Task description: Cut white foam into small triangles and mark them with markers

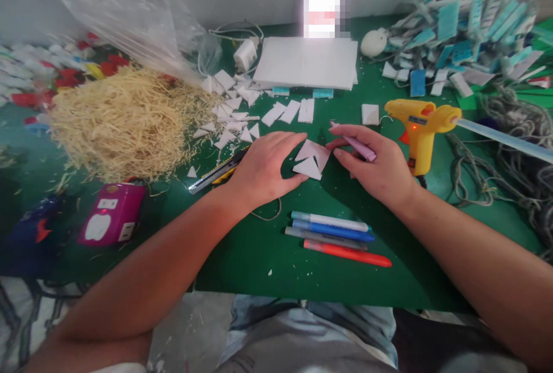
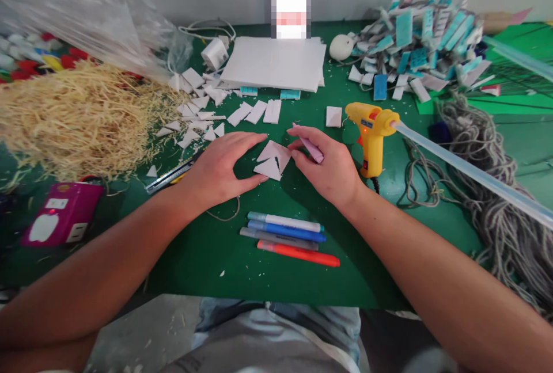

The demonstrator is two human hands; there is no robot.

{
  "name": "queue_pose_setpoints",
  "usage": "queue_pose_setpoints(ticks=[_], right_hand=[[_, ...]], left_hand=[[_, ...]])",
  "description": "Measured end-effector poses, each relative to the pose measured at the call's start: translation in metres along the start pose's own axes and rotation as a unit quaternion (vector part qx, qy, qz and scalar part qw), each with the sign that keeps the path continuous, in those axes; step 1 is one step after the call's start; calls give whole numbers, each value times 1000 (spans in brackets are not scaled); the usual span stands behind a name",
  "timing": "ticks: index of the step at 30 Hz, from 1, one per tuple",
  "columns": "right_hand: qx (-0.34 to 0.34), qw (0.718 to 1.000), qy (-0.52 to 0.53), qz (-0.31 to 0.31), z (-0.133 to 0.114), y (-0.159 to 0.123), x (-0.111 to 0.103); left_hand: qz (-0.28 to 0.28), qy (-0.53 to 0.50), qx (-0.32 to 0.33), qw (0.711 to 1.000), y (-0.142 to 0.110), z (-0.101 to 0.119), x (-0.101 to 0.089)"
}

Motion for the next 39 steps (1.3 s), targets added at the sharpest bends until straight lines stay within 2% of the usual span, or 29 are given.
queue_pose_setpoints(ticks=[8, 21, 26, 32, 39], right_hand=[[-7, 1000, -7, -6, 0, 0, 1], [-32, 999, -26, -16, -1, -1, 2], [-38, 999, -19, -15, 0, -1, 4], [-54, 998, -29, -28, 0, -1, 5], [-57, 998, -25, -32, -1, -1, 5]], left_hand=[[-29, -30, 25, 999, 2, -5, 2], [-13, -27, 81, 996, 1, 0, 4], [-14, -19, 79, 997, 2, 0, 6], [14, -16, 97, 995, 1, 1, 7], [0, -48, 87, 995, 3, 2, 11]])
Point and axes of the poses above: each hand's wrist, its own y-axis towards the middle knuckle, its own x-axis out of the palm, z = x × y, the point moved 5 cm from there along y, towards the middle knuckle, and after that the axes turned 7 degrees about -x, right-handed, at the moved point
